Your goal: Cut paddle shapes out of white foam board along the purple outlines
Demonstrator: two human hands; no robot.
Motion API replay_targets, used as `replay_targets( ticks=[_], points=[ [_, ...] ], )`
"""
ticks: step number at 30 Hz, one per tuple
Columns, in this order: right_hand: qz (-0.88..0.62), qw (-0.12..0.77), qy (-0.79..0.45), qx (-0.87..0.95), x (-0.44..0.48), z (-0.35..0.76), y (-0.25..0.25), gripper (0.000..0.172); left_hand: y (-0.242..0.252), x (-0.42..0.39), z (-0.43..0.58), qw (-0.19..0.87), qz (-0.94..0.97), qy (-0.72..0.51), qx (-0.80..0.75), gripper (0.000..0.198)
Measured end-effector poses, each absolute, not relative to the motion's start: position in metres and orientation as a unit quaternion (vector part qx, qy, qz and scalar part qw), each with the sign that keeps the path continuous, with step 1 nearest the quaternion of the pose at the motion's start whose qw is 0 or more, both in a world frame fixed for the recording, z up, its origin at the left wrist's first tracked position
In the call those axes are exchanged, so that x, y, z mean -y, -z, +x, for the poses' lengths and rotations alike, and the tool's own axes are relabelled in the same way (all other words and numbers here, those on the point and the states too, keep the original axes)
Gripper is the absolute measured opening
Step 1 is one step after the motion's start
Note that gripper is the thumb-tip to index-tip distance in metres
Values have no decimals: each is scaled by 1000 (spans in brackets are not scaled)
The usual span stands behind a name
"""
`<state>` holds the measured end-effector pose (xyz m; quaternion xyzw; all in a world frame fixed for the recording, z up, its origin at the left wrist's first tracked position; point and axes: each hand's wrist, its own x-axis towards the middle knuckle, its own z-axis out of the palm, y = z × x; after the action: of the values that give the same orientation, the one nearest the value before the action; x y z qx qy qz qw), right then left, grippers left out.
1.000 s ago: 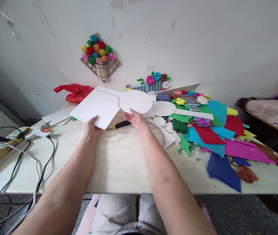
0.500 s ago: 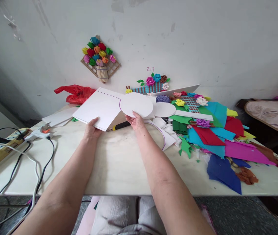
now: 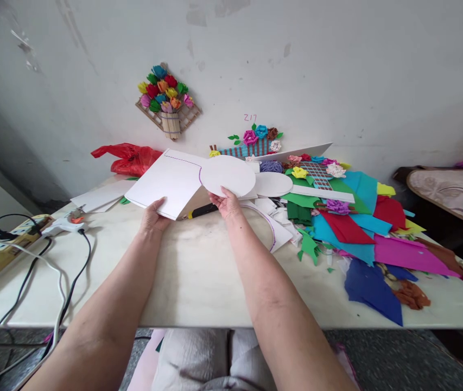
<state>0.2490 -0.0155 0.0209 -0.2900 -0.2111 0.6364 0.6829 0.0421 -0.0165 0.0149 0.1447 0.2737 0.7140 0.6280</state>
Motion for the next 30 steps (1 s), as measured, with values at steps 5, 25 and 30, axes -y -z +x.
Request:
replay_targets(
  ticks=[5, 25, 30],
  points=[
    [-287, 687, -630, 221, 17, 250, -22, 12, -13, 15, 40, 628, 153, -710, -279, 54],
    [-314, 695, -611, 214, 16, 237, -23, 6, -16, 27, 46, 671, 222, -657, -261, 27],
    [-299, 697, -619, 205, 18, 230, -26, 6, -14, 26, 46, 687, 208, -642, -270, 33]
  ],
)
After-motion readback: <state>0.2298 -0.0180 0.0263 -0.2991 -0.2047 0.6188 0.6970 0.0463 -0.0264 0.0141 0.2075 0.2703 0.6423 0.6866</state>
